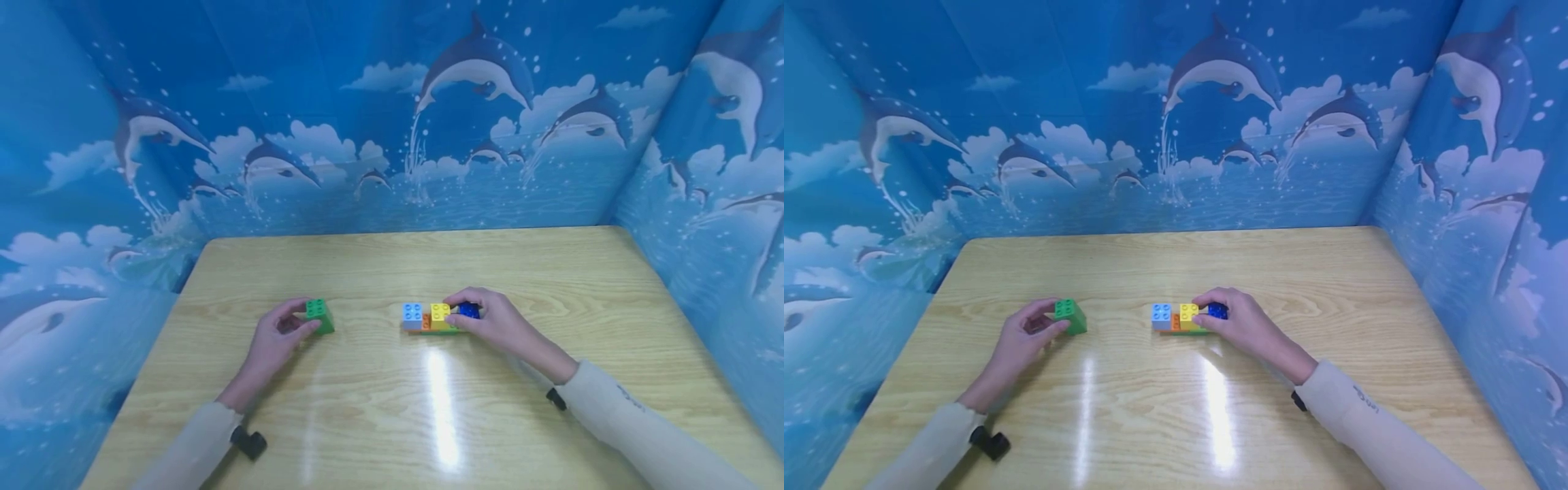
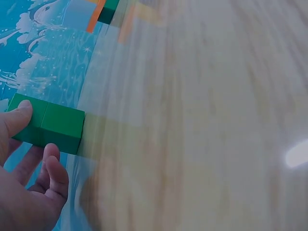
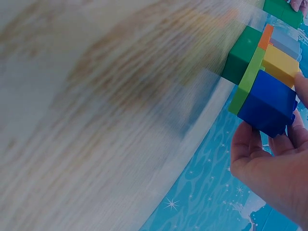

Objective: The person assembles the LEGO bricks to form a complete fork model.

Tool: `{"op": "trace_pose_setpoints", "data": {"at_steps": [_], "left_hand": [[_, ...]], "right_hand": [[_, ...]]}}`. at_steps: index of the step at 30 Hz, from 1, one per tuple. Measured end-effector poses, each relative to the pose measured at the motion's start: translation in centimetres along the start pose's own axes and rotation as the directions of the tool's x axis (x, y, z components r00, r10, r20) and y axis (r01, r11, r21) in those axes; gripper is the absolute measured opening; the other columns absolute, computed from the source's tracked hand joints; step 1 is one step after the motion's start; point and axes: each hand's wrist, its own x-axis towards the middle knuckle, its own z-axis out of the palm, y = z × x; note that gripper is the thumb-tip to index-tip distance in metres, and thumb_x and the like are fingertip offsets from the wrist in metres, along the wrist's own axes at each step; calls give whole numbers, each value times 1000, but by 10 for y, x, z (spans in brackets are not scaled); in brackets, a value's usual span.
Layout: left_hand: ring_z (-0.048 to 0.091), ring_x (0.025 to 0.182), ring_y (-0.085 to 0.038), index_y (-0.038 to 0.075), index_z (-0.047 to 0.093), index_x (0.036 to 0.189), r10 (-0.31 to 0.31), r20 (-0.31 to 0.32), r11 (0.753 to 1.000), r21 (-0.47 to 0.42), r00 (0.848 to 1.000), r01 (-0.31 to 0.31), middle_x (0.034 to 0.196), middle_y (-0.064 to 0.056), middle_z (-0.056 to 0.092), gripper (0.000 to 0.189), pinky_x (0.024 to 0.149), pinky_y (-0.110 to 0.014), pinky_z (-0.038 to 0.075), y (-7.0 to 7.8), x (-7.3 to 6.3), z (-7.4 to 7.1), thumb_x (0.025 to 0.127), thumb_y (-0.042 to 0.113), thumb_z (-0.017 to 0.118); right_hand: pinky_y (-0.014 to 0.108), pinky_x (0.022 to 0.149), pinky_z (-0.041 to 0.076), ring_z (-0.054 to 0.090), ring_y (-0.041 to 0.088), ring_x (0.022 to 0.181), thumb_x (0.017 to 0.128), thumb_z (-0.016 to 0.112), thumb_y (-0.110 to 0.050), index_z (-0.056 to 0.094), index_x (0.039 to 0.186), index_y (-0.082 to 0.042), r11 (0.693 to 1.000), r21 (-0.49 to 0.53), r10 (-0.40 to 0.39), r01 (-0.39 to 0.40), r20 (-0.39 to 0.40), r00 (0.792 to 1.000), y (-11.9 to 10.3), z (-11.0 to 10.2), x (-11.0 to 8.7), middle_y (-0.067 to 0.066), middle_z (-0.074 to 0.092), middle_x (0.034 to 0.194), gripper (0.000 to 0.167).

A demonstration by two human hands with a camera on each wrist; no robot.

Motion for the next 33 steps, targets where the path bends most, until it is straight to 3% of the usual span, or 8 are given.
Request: {"op": "trace_pose_setpoints", "data": {"at_steps": [8, 20, 26, 33], "left_hand": [[66, 103, -24, 8, 69, 141, 6, 20, 1000, -7, 1000, -6, 126, -13, 70, 51, 87, -26, 57, 4, -3, 7, 94, 18, 88], [69, 101, -26, 7, 74, 132, 59, 96, 994, -94, 994, -50, 113, -12, 73, 47, 84, -28, 60, 13, -8, 26, 90, 14, 91], [69, 100, -26, 2, 73, 130, 72, 119, 990, -129, 990, -56, 111, -12, 74, 47, 85, -29, 60, 20, -11, 38, 88, 8, 91], [70, 101, -26, 7, 74, 130, 64, 187, 987, -156, 980, -35, 112, -9, 74, 47, 86, -31, 61, 24, -15, 53, 87, 12, 92]], "right_hand": [[46, 92, 61, 67, 32, 121, 100, 83, -23, 77, 130, -12, 1000, -7, -10, 10, 3, 1000, 0, -1, 0, 8, 73, 132, 32], [37, 85, 62, 69, 29, 114, 100, 83, -24, 77, 130, -11, 1000, -2, -4, 4, 9, 1000, 1, -2, 1, 10, 73, 131, 33], [40, 88, 63, 68, 31, 117, 101, 83, -24, 77, 131, -11, 1000, 7, -2, 2, 10, 1000, 1, -3, 1, 9, 72, 132, 33], [43, 91, 62, 67, 32, 121, 100, 83, -24, 77, 131, -11, 1000, 6, 1, -1, 13, 1000, 1, -1, 0, 9, 72, 132, 33]]}}
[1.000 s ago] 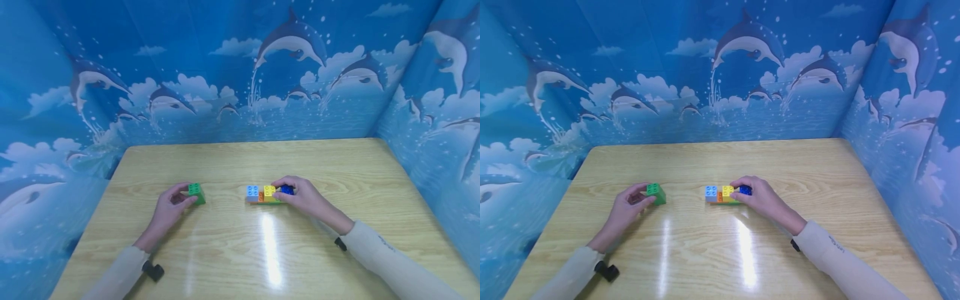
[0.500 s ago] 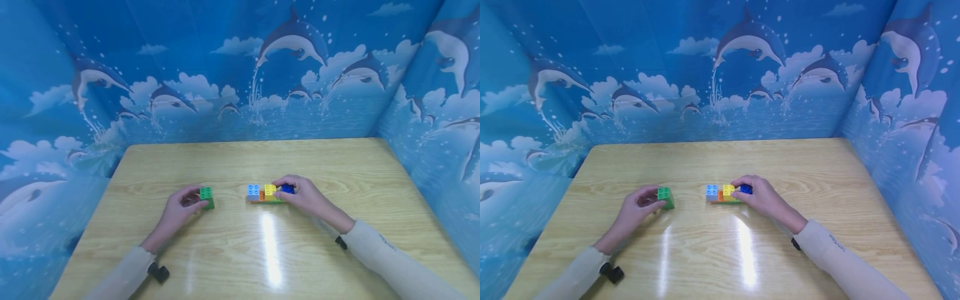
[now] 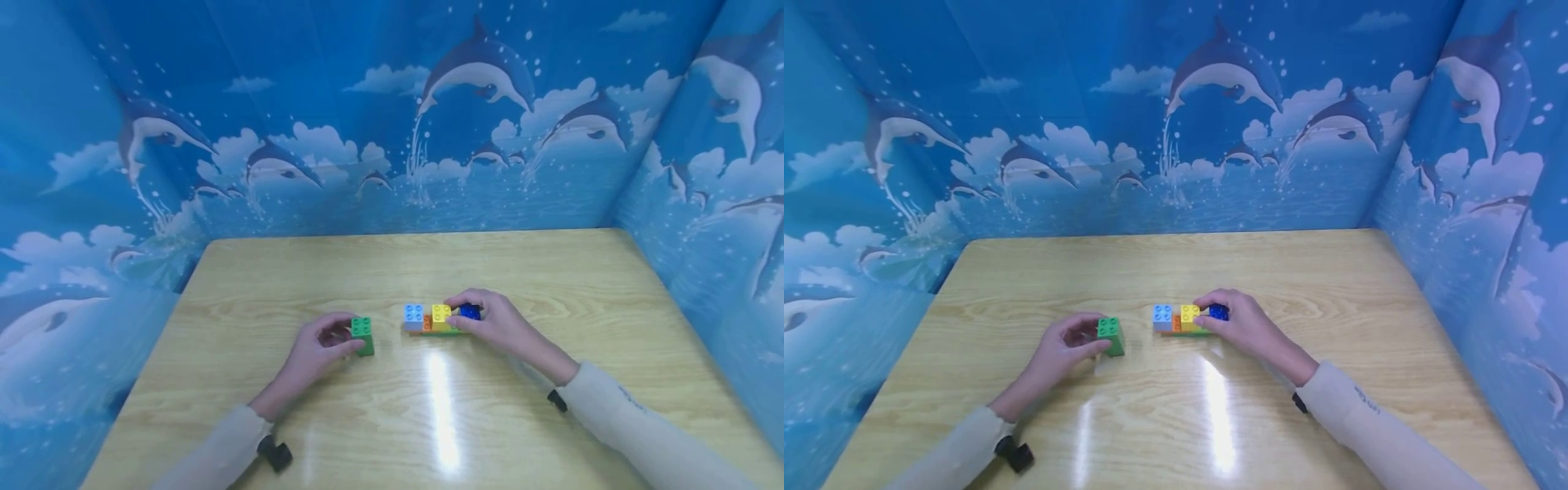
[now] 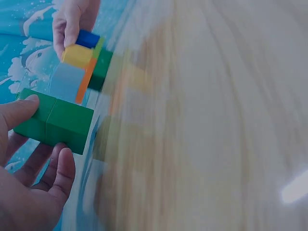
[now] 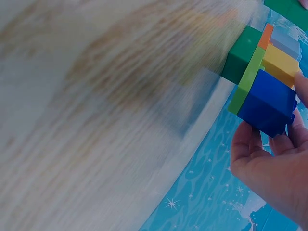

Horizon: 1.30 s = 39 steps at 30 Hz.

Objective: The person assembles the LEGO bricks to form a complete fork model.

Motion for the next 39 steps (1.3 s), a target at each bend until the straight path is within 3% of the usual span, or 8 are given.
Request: {"op": "trace_pose_setpoints", "data": {"at_steps": [5, 10, 21, 27, 39], "left_hand": [[70, 100, -26, 6, 74, 130, 4, 57, 999, -53, 998, -1, 112, -10, 74, 47, 86, -32, 62, 3, -2, 14, 87, 11, 92], [70, 99, -25, 10, 76, 128, 24, 82, 999, -34, 996, -21, 113, -5, 74, 46, 85, -32, 61, 11, -3, 31, 86, 15, 94], [70, 97, -21, 16, 77, 126, 50, 141, 999, 1, 989, -51, 113, 2, 75, 43, 82, -33, 60, 21, -3, 69, 87, 20, 94], [70, 100, -21, 17, 77, 126, 40, 174, 999, -27, 984, -36, 115, 2, 75, 42, 85, -35, 60, 24, -3, 83, 88, 22, 93], [70, 100, -21, 14, 76, 126, 52, 207, 997, -68, 977, -38, 114, 4, 74, 42, 85, -34, 61, 28, -4, 105, 87, 16, 93]], "right_hand": [[37, 87, 63, 68, 31, 118, 100, 83, -23, 78, 130, -11, 1000, 5, 2, -2, -6, 1000, 1, 2, -1, 9, 73, 131, 32], [33, 82, 63, 69, 29, 113, 100, 83, -23, 78, 129, -11, 1000, 1, -9, 9, -13, 1000, 2, 2, 0, 10, 73, 130, 32], [46, 94, 62, 68, 33, 121, 100, 83, -25, 78, 130, -12, 1000, -13, -15, 15, -15, 1000, 2, 2, 0, 9, 73, 131, 33], [43, 92, 63, 69, 32, 118, 100, 83, -24, 77, 130, -12, 1000, -2, -11, 11, -15, 1000, 3, 2, 0, 10, 73, 131, 33], [51, 100, 59, 67, 35, 123, 100, 83, -24, 78, 129, -13, 1000, -10, -16, 16, -28, 999, 3, 2, 0, 10, 73, 131, 32]]}}
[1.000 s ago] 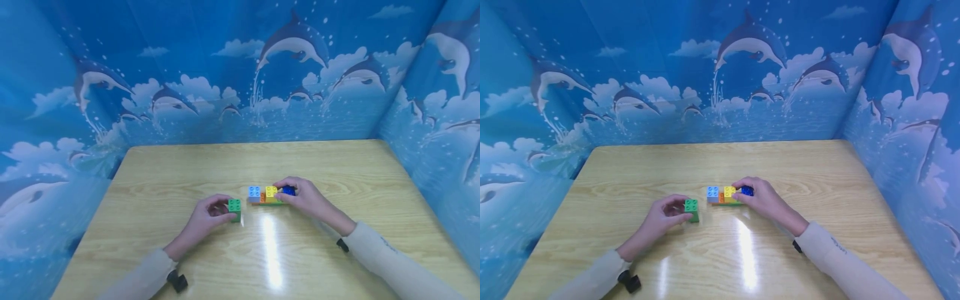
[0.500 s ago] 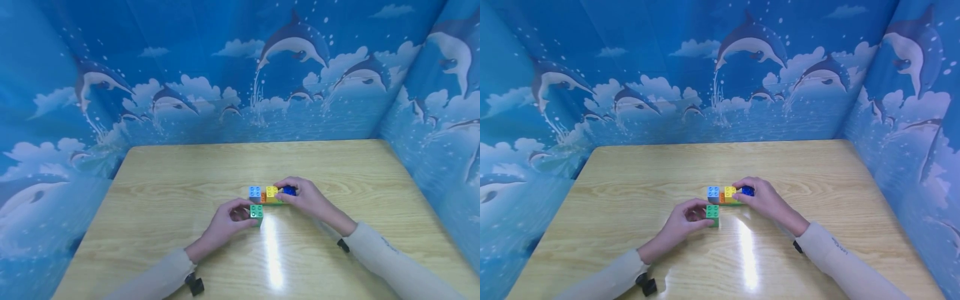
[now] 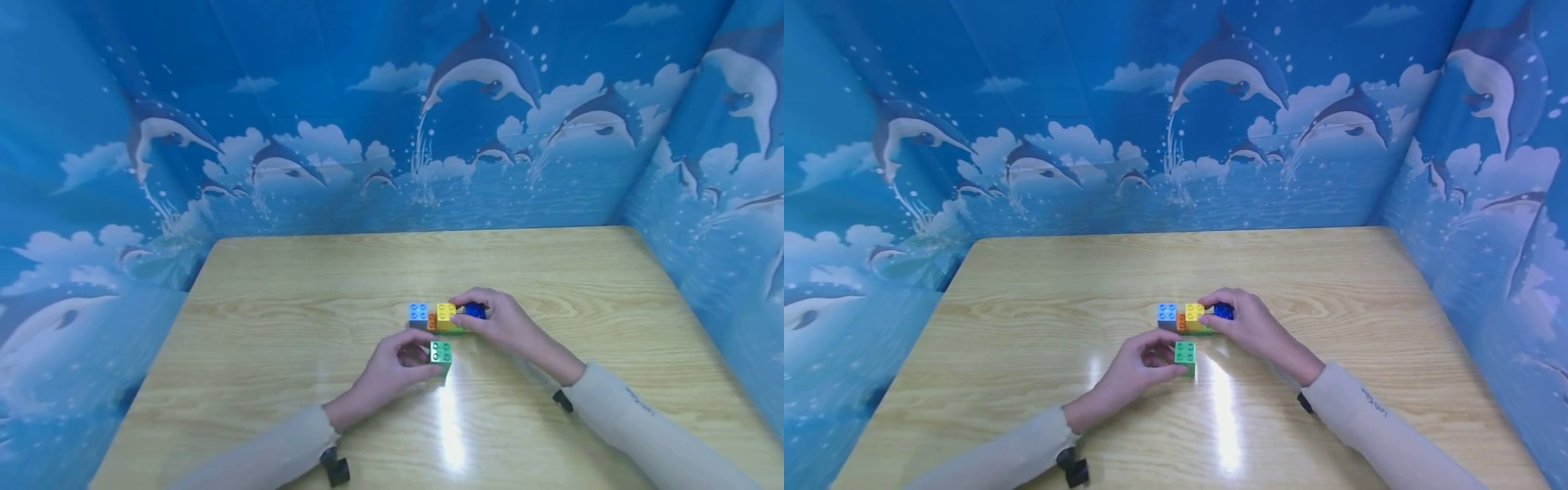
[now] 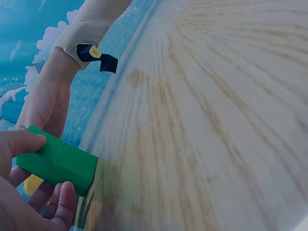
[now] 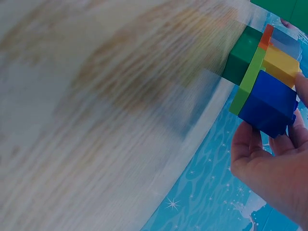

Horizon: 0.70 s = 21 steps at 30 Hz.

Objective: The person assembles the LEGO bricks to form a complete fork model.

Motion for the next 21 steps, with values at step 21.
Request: {"op": "trace_pose_setpoints", "data": {"at_steps": [21], "left_hand": [[68, 98, -18, 15, 74, 125, -29, 4, 999, 42, 1000, 29, 110, 6, 72, 42, 82, -30, 60, 5, 3, 9, 87, 13, 93]], "right_hand": [[48, 96, 61, 68, 35, 121, 100, 83, -24, 76, 130, -11, 1000, -16, -4, 4, 17, 1000, -4, -2, 1, 11, 73, 132, 34]]}}
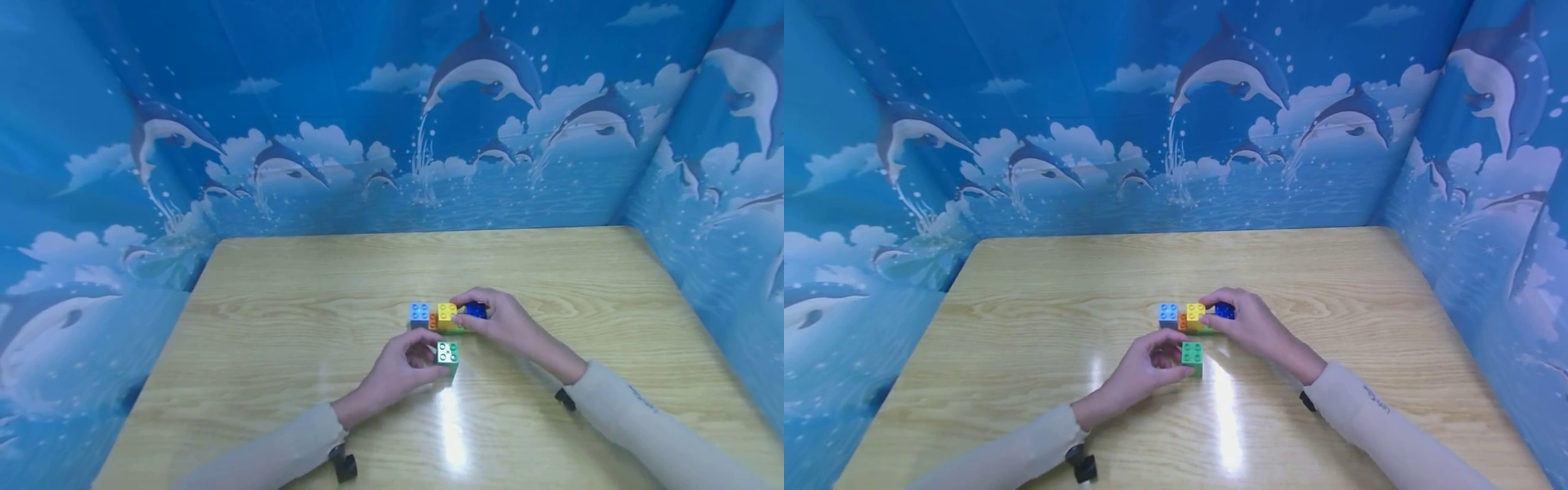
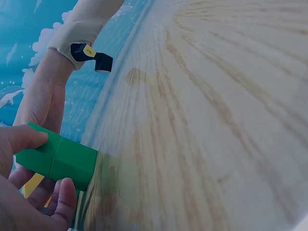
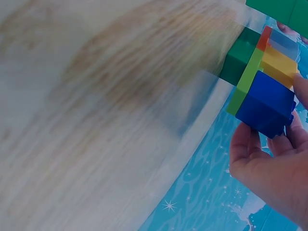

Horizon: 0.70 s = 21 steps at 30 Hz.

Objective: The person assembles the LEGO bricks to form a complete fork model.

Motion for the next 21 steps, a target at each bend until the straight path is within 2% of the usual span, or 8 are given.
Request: {"op": "trace_pose_setpoints", "data": {"at_steps": [8, 13, 18, 21], "left_hand": [[69, 97, -19, 13, 74, 123, 0, 7, 1000, 3, 1000, 0, 108, 6, 72, 42, 81, -29, 60, 1, 2, 1, 85, 10, 93], [68, 99, -19, 14, 72, 128, -3, 23, 1000, 26, 1000, 3, 112, 6, 71, 48, 82, -30, 60, -1, 2, -1, 85, 13, 94], [67, 105, -20, 15, 69, 134, -21, 39, 998, 52, 999, 19, 123, 2, 69, 54, 85, -32, 59, -3, -6, -9, 85, 13, 93], [66, 108, -20, 13, 68, 135, -30, 28, 997, 66, 999, 28, 126, -2, 69, 53, 88, -33, 59, -3, -11, -18, 87, 11, 90]], "right_hand": [[47, 96, 61, 69, 33, 120, 99, 84, -22, 77, 129, -10, 1000, -6, -14, 14, -2, 1000, 1, 0, 0, 11, 74, 131, 33], [46, 94, 62, 69, 33, 119, 98, 84, -22, 77, 129, -10, 1000, -1, -16, 16, -7, 1000, 1, 0, 1, 11, 74, 130, 33], [47, 97, 61, 68, 33, 121, 99, 84, -22, 76, 129, -11, 1000, 3, -1, 1, -6, 1000, 1, 1, 0, 11, 73, 132, 33], [51, 101, 59, 67, 34, 124, 99, 83, -23, 76, 130, -12, 1000, -17, -7, 7, -4, 1000, 1, 1, 0, 10, 73, 133, 33]]}}
